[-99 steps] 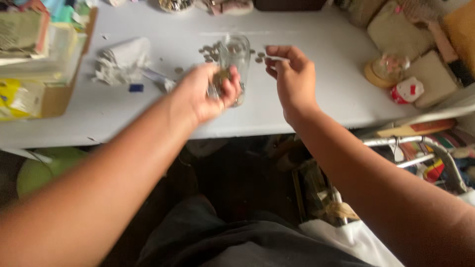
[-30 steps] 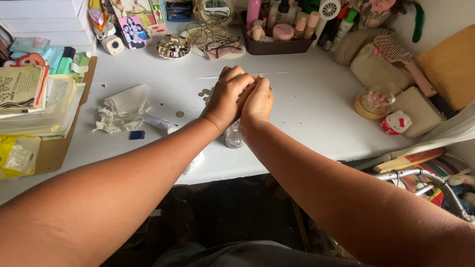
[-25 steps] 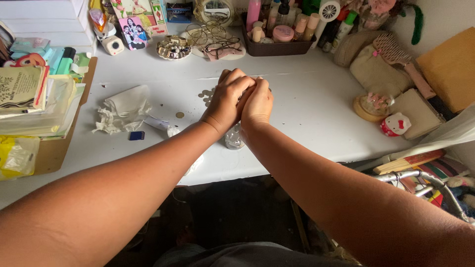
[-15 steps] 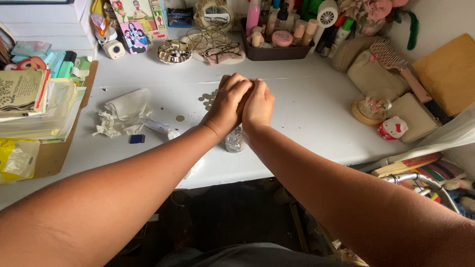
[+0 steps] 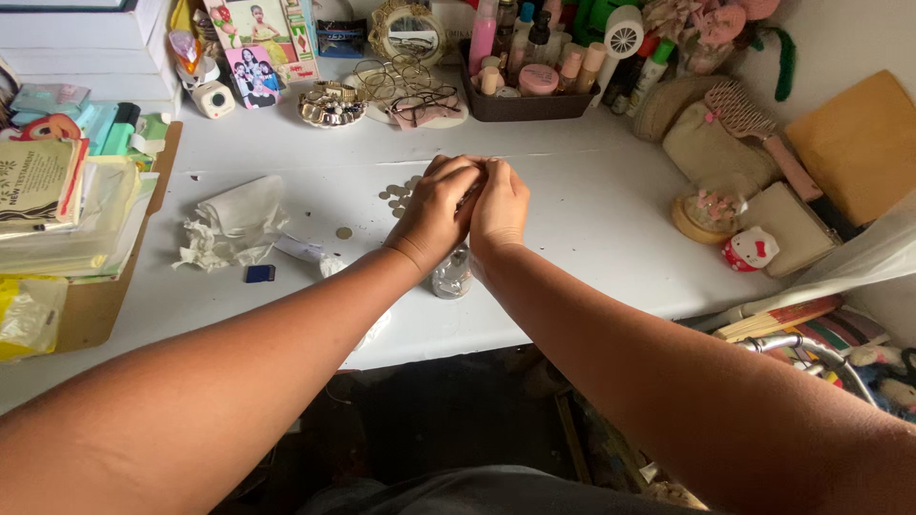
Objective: The person organizes a cluttered desk by moving a tray of cosmetics, placing a hairbrush aside, and putting a small item into a pouch. They then gather a large pile of coins from the desk and place them into a clear glass jar.
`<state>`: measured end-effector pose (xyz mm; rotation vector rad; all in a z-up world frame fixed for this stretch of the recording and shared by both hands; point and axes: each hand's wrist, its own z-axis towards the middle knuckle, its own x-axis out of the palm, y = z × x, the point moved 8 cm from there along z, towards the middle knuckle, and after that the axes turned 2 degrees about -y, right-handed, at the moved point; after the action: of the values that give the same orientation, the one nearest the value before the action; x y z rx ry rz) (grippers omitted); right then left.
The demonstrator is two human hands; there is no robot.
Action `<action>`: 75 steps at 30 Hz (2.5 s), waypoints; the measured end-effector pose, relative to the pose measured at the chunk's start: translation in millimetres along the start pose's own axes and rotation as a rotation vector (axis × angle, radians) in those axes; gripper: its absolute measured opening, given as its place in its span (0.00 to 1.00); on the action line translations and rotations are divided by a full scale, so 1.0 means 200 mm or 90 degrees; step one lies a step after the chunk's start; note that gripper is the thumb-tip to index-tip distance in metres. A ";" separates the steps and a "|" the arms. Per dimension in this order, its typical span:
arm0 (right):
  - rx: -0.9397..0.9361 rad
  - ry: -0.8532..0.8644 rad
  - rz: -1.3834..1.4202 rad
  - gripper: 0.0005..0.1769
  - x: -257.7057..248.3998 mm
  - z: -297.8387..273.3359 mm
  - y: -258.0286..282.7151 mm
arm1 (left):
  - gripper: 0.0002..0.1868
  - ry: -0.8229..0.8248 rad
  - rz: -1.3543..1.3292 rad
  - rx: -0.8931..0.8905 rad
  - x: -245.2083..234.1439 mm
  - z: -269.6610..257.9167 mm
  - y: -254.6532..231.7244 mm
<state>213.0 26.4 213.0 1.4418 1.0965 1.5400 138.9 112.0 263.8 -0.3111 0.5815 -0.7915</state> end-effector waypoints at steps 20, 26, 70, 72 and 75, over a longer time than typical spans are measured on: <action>0.037 0.065 -0.007 0.22 -0.11 0.15 -0.07 | 0.15 -0.060 -0.057 -0.009 -0.10 -0.03 -0.13; 0.040 0.165 -0.402 0.16 -0.29 0.27 -0.22 | 0.12 -0.164 0.139 -0.187 -0.33 -0.26 0.38; -0.254 0.510 -1.224 0.32 -0.44 -0.03 -0.51 | 0.22 0.550 0.329 -0.286 0.14 -0.79 1.10; -0.268 0.512 -1.174 0.32 -0.45 -0.07 -0.48 | 0.21 0.595 0.300 -0.339 0.11 -0.74 1.06; -0.195 0.488 -1.059 0.32 -0.48 -0.07 -0.42 | 0.19 0.587 0.193 -0.467 0.04 -0.67 0.87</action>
<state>205.3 -34.0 99.8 -0.5074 1.6406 0.7814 163.7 216.5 72.4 -0.5076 1.7566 -0.3597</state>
